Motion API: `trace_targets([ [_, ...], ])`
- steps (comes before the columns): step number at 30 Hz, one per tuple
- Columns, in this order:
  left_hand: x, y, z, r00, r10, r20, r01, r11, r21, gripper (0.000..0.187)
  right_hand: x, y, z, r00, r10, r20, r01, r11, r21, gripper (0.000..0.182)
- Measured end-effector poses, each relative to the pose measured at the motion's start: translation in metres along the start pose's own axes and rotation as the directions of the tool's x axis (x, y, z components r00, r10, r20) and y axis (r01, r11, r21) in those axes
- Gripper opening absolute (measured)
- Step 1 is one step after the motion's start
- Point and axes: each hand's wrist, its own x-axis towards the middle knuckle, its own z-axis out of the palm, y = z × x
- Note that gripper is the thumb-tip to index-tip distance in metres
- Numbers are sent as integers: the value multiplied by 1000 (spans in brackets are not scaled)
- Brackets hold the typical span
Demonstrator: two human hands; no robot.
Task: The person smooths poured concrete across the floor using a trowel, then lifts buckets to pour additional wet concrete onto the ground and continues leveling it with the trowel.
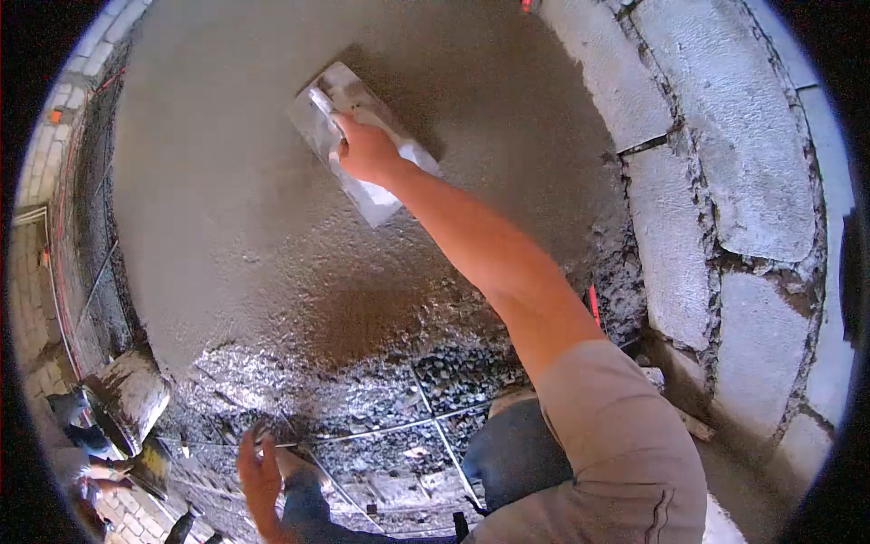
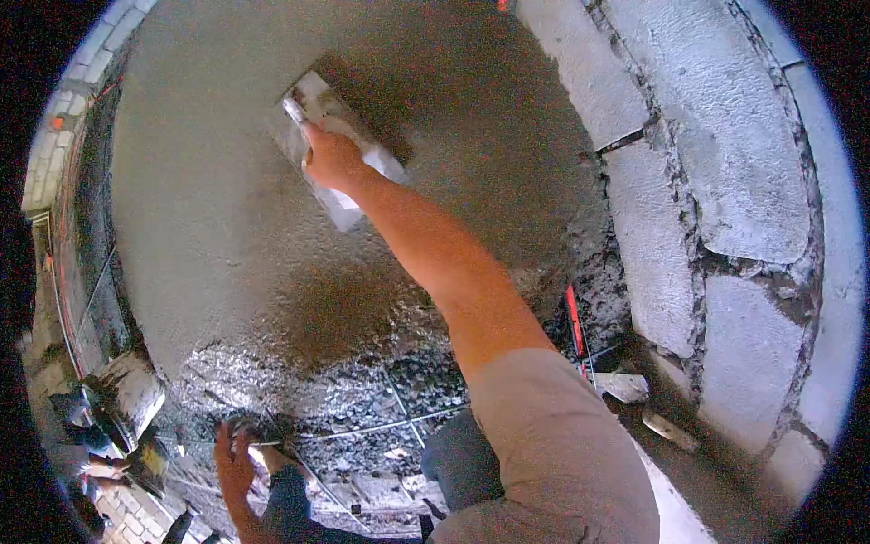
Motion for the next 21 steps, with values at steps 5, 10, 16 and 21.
trace_targets([
  [5,-25,-20,2,993,-67,-97,90,962,257,36,30,27,-19,988,88,-123,-93,995,-28,44],
  [10,-47,-19,15,973,-224,49,219,971,93,29,61,88,-58,935,117,-334,-168,977,-130,43],
  [16,-48,14,14,986,-127,104,113,986,126,27,57,124,-129,841,309,-445,-365,930,-43,46],
  [21,-33,15,9,989,-55,139,44,996,77,25,37,149,-152,715,367,-595,-462,887,-8,51],
])
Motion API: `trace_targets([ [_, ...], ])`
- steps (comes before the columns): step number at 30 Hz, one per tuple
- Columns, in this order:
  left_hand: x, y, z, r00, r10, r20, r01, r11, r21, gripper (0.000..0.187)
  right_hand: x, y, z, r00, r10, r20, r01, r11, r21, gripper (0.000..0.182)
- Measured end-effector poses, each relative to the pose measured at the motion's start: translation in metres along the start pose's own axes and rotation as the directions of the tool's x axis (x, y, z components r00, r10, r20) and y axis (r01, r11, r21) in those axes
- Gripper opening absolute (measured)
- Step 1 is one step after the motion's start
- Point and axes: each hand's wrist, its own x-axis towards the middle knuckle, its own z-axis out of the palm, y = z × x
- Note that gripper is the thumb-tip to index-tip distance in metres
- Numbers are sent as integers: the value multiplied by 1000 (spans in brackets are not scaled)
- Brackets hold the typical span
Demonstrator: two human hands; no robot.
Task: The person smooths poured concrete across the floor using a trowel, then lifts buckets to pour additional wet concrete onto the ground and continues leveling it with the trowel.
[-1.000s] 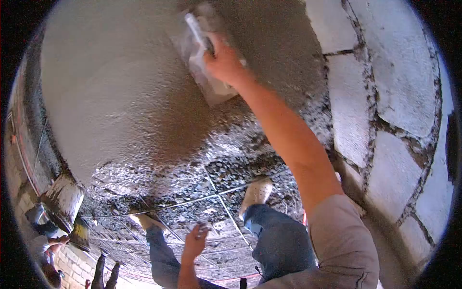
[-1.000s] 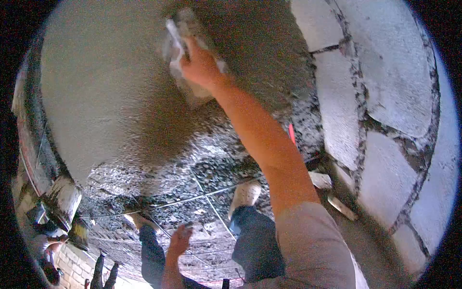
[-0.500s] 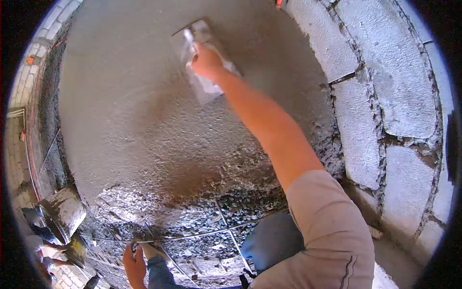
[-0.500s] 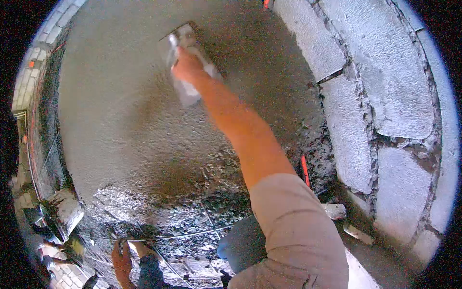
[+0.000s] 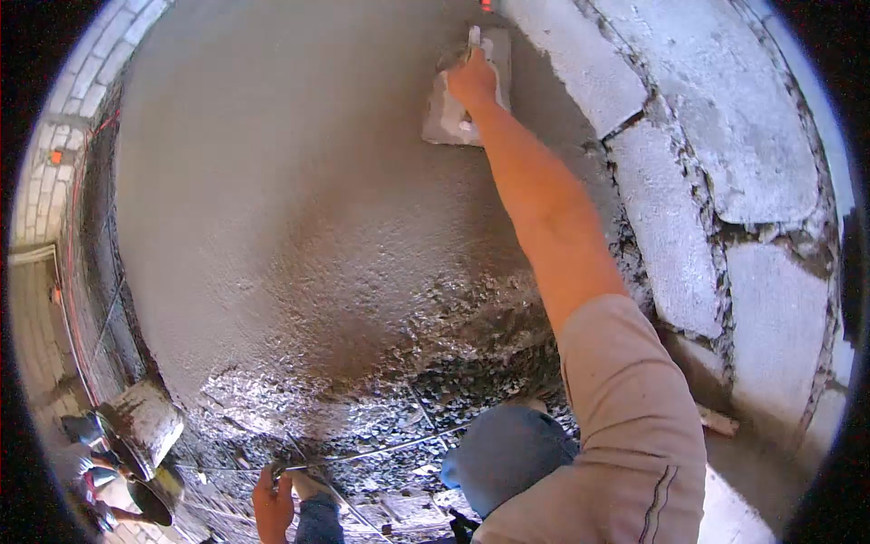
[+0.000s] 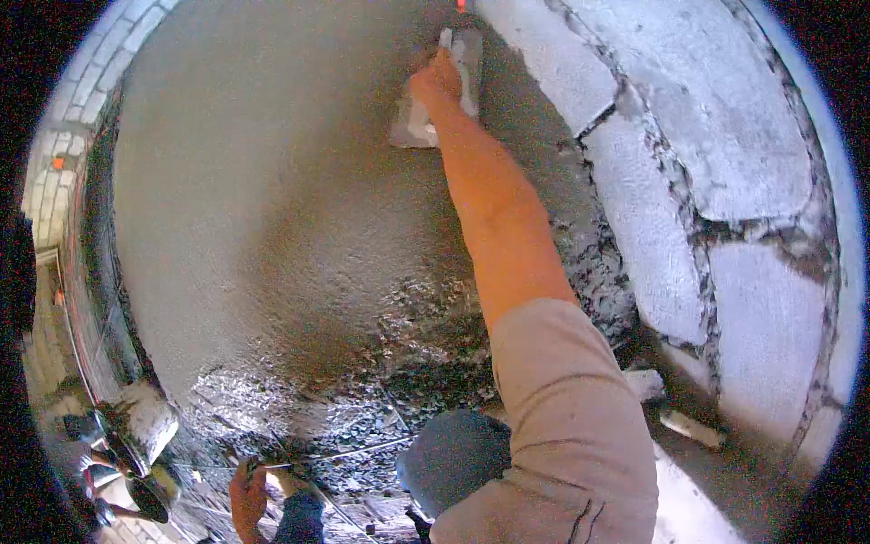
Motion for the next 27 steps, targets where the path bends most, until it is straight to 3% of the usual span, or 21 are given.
trace_targets([
  [3,20,2,-17,997,24,80,-33,993,111,34,-19,15,-14,996,70,-56,-68,997,36,51],
  [4,32,-9,-16,992,112,53,-113,993,21,31,-27,24,-11,996,60,-73,-57,998,33,56],
  [7,53,-3,-21,963,268,37,-270,957,107,30,-60,28,-29,984,142,-107,-138,990,36,54],
  [9,61,6,-28,954,294,58,-299,950,94,30,-82,25,-51,968,215,-131,-209,976,55,48],
  [11,72,-3,-33,932,341,120,-360,909,211,30,-104,26,-66,964,240,-114,-228,968,105,50],
  [13,81,-13,-35,900,422,114,-437,874,213,30,-126,27,-78,957,246,-155,-244,969,35,51],
  [16,88,-11,-39,857,508,87,-511,814,277,29,-160,28,-106,943,306,-131,-298,952,74,53],
  [21,91,-1,-51,837,536,112,-544,790,282,29,-204,30,-140,882,445,-156,-441,895,64,56],
  [27,84,6,-62,862,498,99,-503,809,305,30,-249,73,-173,905,344,-249,-366,930,-46,52],
])
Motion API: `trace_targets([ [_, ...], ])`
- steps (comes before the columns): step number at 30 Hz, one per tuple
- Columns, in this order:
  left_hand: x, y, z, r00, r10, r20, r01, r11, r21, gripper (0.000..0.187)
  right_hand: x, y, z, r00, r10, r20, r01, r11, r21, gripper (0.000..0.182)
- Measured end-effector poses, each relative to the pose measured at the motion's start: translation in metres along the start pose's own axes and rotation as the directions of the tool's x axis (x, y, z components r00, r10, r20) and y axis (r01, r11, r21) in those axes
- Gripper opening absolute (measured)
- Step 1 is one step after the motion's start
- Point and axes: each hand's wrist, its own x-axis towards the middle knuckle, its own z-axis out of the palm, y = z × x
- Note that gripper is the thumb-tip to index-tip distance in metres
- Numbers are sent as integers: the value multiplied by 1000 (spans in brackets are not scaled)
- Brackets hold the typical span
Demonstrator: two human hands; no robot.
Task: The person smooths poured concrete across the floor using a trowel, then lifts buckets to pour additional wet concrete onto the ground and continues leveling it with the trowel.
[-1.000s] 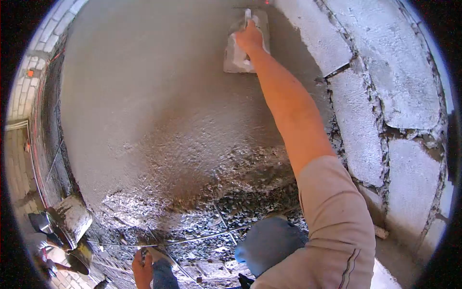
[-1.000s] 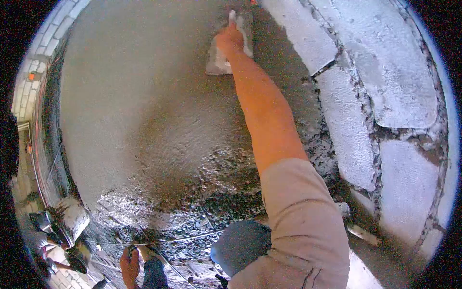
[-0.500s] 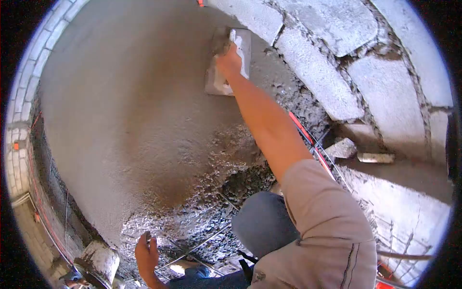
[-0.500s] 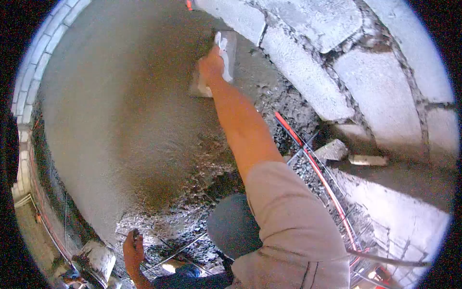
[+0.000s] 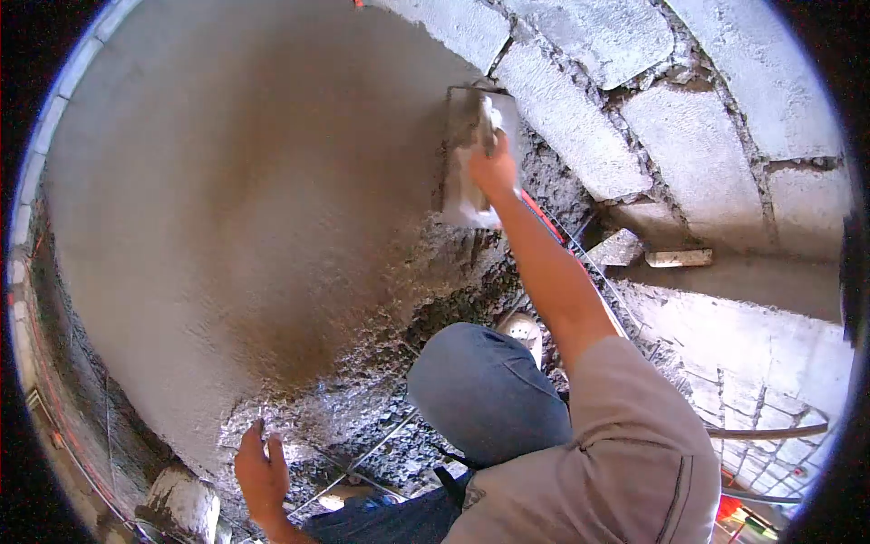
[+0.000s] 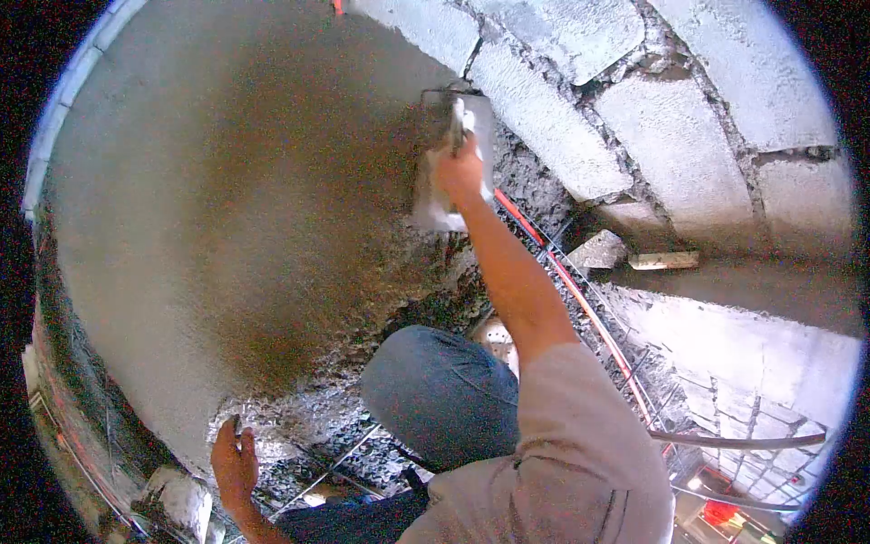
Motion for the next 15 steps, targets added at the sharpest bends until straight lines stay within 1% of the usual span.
trace_targets([
  [1,-1,0,0,1000,-3,-17,2,999,-43,30,-5,9,-11,1000,26,-7,-27,999,-39,51],
  [2,-3,0,0,1000,-10,-8,9,999,-48,30,-9,19,-25,999,40,6,-39,997,-61,47],
  [4,-8,4,2,999,-46,-12,47,999,10,30,0,39,-51,998,56,27,-53,995,-89,44],
  [5,-9,9,1,995,-97,25,99,993,-66,30,13,55,-61,988,-71,137,82,994,-73,41],
  [6,-11,5,6,994,-99,35,101,993,-63,30,23,66,-65,951,-194,242,210,977,-41,37],
  [7,-15,-2,12,993,-112,49,114,993,-36,30,31,59,-72,924,-263,280,302,947,-108,37],
  [8,-17,-6,19,990,-123,63,123,992,-10,30,43,58,-71,926,-252,282,294,949,-117,37],
  [9,-15,0,20,978,-180,109,183,983,-23,31,55,57,-65,893,-353,278,390,916,-92,38],
  [10,-15,-1,25,977,-176,121,179,984,-15,31,66,58,-61,852,-448,271,481,875,-65,39],
  [11,-18,-9,33,972,-196,130,206,976,-72,30,76,59,-58,858,-435,274,468,881,-66,39],
  [12,-20,-16,39,967,-219,134,236,963,-129,30,87,56,-54,851,-411,327,461,883,-91,36],
  [13,-21,-19,45,966,-221,132,237,964,-120,30,98,56,-47,841,-386,378,457,882,-114,32],
  [14,-22,-22,50,961,-235,145,254,958,-131,30,107,60,-40,843,-382,379,451,886,-111,32],
  [15,-21,-19,55,955,-249,158,272,951,-146,30,116,67,-30,837,-414,356,468,880,-77,33],
])
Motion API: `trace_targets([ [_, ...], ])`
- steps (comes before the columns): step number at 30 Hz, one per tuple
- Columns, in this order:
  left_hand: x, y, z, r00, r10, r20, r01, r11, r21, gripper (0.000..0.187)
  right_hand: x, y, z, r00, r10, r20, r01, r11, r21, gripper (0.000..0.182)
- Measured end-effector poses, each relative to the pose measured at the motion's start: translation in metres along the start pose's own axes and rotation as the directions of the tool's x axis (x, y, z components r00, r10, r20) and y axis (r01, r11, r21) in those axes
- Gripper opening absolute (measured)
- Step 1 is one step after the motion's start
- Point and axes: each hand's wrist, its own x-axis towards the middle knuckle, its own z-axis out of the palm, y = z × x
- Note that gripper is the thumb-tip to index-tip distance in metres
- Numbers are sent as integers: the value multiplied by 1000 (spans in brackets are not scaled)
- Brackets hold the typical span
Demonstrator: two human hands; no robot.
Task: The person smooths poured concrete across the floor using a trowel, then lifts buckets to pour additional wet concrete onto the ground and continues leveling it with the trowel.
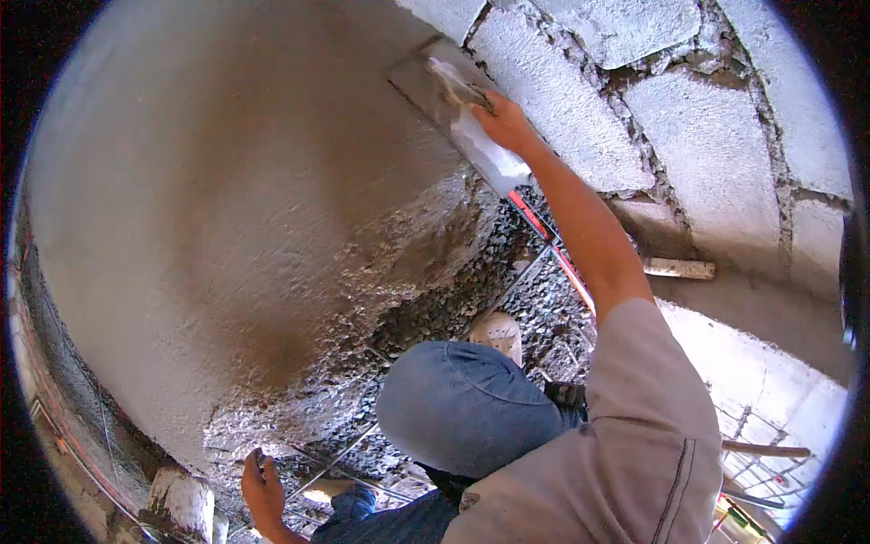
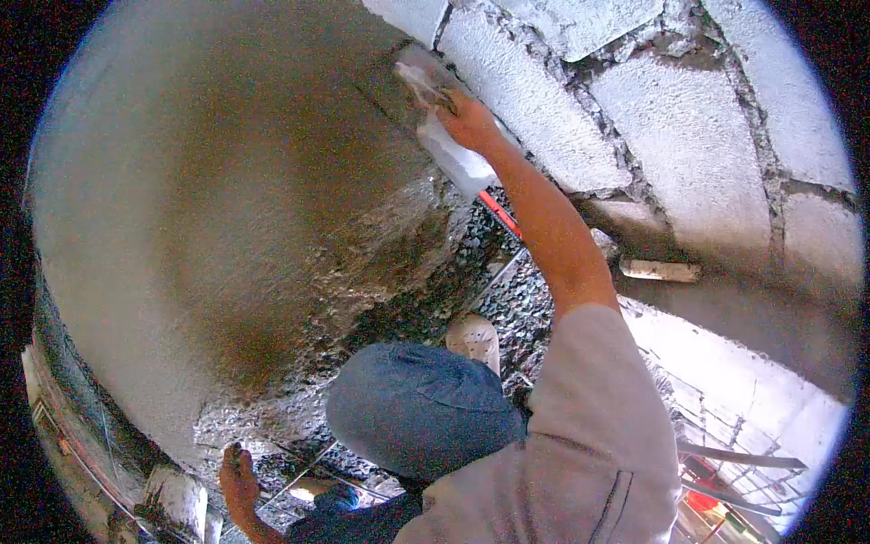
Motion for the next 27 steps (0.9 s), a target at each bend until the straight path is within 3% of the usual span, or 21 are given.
trace_targets([
  [4,1,13,13,999,43,-33,-44,998,-36,28,27,9,11,997,-78,0,78,996,42,35],
  [8,3,19,18,999,-35,-1,35,991,-131,27,27,1,1,995,-10,96,10,1000,6,36],
  [10,4,18,19,997,-58,-42,49,980,-193,28,18,3,-1,977,-202,-60,208,973,99,38],
  [11,5,16,17,997,-63,-48,53,980,-190,28,22,5,0,977,-204,-61,210,972,107,38],
  [14,6,27,13,996,-85,29,88,985,-148,29,38,12,10,983,-181,-23,182,983,26,36],
  [17,3,34,13,999,18,-51,-23,995,-94,29,45,3,17,992,-126,3,125,988,90,34],
  [19,2,7,16,999,-40,18,42,991,-129,29,43,-14,7,997,22,71,-26,999,43,36],
  [21,7,16,16,999,-10,-48,8,999,-45,28,31,-22,12,995,-49,92,42,995,86,38],
  [23,10,20,19,998,-6,-57,-1,992,-126,27,24,-6,44,946,-310,99,300,949,98,41],
  [25,9,40,9,992,-129,17,130,986,-107,26,-6,-47,42,905,-312,289,238,934,265,40],
  [27,15,33,8,988,-144,58,149,983,-108,27,-32,-75,44,834,-506,221,460,858,229,42],
])
